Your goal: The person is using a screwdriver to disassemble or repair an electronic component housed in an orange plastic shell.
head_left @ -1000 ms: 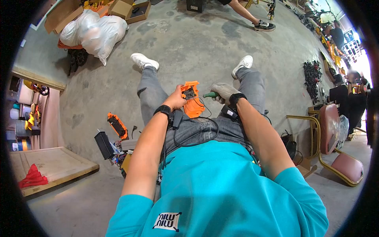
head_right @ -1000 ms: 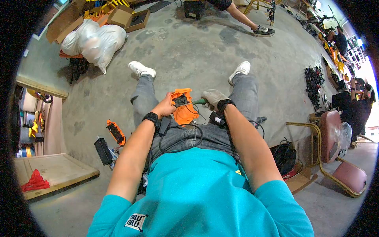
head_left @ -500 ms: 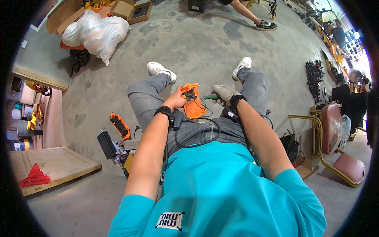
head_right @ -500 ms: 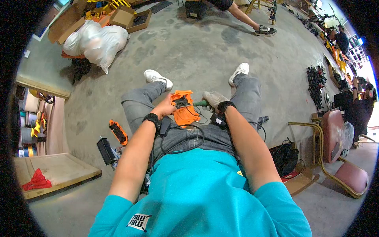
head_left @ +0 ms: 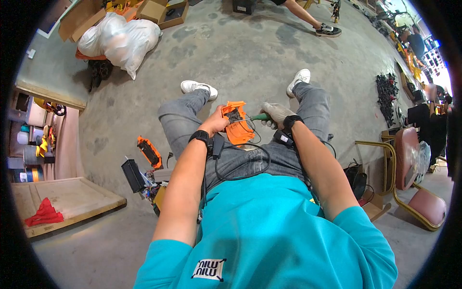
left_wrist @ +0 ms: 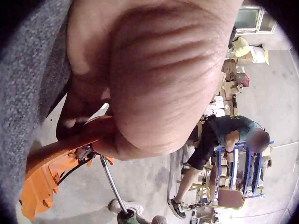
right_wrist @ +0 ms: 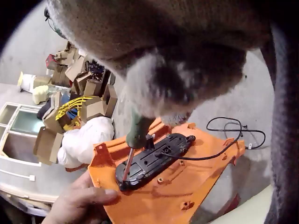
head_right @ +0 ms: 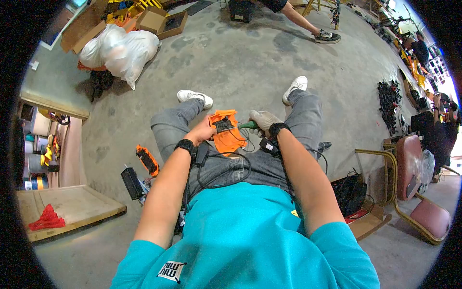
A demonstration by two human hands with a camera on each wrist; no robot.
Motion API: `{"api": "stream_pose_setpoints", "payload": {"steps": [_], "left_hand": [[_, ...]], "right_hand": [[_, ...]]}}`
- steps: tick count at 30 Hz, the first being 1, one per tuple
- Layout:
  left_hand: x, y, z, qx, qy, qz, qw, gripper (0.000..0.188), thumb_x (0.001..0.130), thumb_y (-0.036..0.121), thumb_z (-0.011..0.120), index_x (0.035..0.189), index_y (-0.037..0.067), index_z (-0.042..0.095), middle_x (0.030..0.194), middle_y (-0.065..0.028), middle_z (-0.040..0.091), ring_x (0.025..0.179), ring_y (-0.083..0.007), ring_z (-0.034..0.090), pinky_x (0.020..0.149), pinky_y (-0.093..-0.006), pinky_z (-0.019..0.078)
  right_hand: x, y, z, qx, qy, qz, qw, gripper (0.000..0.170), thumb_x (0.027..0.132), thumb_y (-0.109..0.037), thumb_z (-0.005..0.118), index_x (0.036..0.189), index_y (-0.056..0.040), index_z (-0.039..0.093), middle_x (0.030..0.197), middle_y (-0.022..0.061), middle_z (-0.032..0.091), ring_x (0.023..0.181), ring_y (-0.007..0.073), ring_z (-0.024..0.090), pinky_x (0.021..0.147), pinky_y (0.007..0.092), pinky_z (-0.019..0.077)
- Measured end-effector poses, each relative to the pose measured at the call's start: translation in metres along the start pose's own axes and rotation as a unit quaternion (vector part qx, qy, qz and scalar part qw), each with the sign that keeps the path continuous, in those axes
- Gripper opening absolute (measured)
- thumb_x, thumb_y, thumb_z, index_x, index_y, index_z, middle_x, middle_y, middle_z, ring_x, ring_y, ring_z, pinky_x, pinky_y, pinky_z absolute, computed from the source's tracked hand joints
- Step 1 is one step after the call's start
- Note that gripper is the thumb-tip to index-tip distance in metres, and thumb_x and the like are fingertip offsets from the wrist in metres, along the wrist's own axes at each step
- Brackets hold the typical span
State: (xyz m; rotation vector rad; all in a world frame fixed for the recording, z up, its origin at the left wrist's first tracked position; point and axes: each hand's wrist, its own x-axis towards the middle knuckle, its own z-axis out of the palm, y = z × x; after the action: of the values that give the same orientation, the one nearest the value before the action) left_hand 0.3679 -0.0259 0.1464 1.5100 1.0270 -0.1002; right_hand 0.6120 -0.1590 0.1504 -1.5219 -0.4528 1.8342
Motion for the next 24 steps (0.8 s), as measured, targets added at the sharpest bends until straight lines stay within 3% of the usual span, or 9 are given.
{"api": "stream_pose_setpoints", "payload": {"steps": [3,5,8,15,17,24], "left_hand": [[0.002,-0.001,0.0,0.01,-0.002,-0.001,1.0,0.079,0.081,0.0,0.061,0.15,0.003,0.025,0.131,-0.0178,0.056,0.111,-0.0258,0.06,0.089,-0.0356,0.0511],[-0.001,0.0,0.001,0.017,0.005,0.0,1.0,0.079,0.081,0.001,0.062,0.15,0.003,0.025,0.131,-0.0177,0.056,0.112,-0.0256,0.06,0.09,-0.0352,0.051],[0.002,-0.004,0.001,0.023,0.012,0.005,1.0,0.078,0.081,0.002,0.064,0.15,0.002,0.026,0.13,-0.0178,0.057,0.113,-0.0254,0.06,0.09,-0.0343,0.0505],[-0.005,0.003,0.0,0.031,0.01,-0.015,0.999,0.078,0.081,0.004,0.065,0.149,0.001,0.028,0.128,-0.0189,0.059,0.111,-0.027,0.061,0.094,-0.0335,0.0487],[-0.003,0.0,0.001,0.033,0.018,-0.008,0.999,0.078,0.08,0.003,0.065,0.149,0.001,0.028,0.128,-0.0191,0.059,0.112,-0.0271,0.061,0.094,-0.0336,0.0488],[-0.007,0.003,0.001,0.028,0.023,0.009,0.999,0.077,0.08,0.002,0.064,0.148,-0.001,0.028,0.128,-0.0204,0.059,0.115,-0.0271,0.061,0.096,-0.0352,0.0485]], "right_hand": [[-0.002,-0.001,0.005,-0.09,0.041,-0.048,0.994,0.028,0.091,-0.018,0.067,0.111,-0.0009,0.058,0.088,0.0065,0.061,0.063,0.0131,0.057,0.054,0.0276,0.0499],[-0.009,0.0,0.018,0.022,0.086,-0.131,0.987,0.015,0.083,-0.012,0.063,0.092,-0.0004,0.062,0.074,0.006,0.058,0.058,0.0134,0.054,0.052,0.0284,0.0437],[-0.002,0.0,0.012,-0.013,0.027,-0.19,0.981,0.015,0.084,-0.013,0.064,0.092,-0.0005,0.062,0.073,0.0068,0.058,0.058,0.0137,0.054,0.052,0.0282,0.0444],[-0.019,-0.007,0.019,-0.027,0.079,-0.047,0.995,0.019,0.087,-0.019,0.063,0.094,-0.001,0.062,0.073,0.0051,0.057,0.058,0.0132,0.054,0.054,0.0274,0.0452],[-0.016,-0.006,0.016,-0.087,0.087,-0.099,0.987,0.021,0.088,-0.019,0.063,0.097,-0.0007,0.062,0.075,0.0046,0.057,0.059,0.0133,0.054,0.055,0.0276,0.0459],[-0.007,0.002,0.015,-0.061,0.064,-0.191,0.978,0.024,0.088,-0.018,0.063,0.104,0.0003,0.061,0.078,0.0052,0.058,0.062,0.0128,0.054,0.055,0.0279,0.0452]]}}
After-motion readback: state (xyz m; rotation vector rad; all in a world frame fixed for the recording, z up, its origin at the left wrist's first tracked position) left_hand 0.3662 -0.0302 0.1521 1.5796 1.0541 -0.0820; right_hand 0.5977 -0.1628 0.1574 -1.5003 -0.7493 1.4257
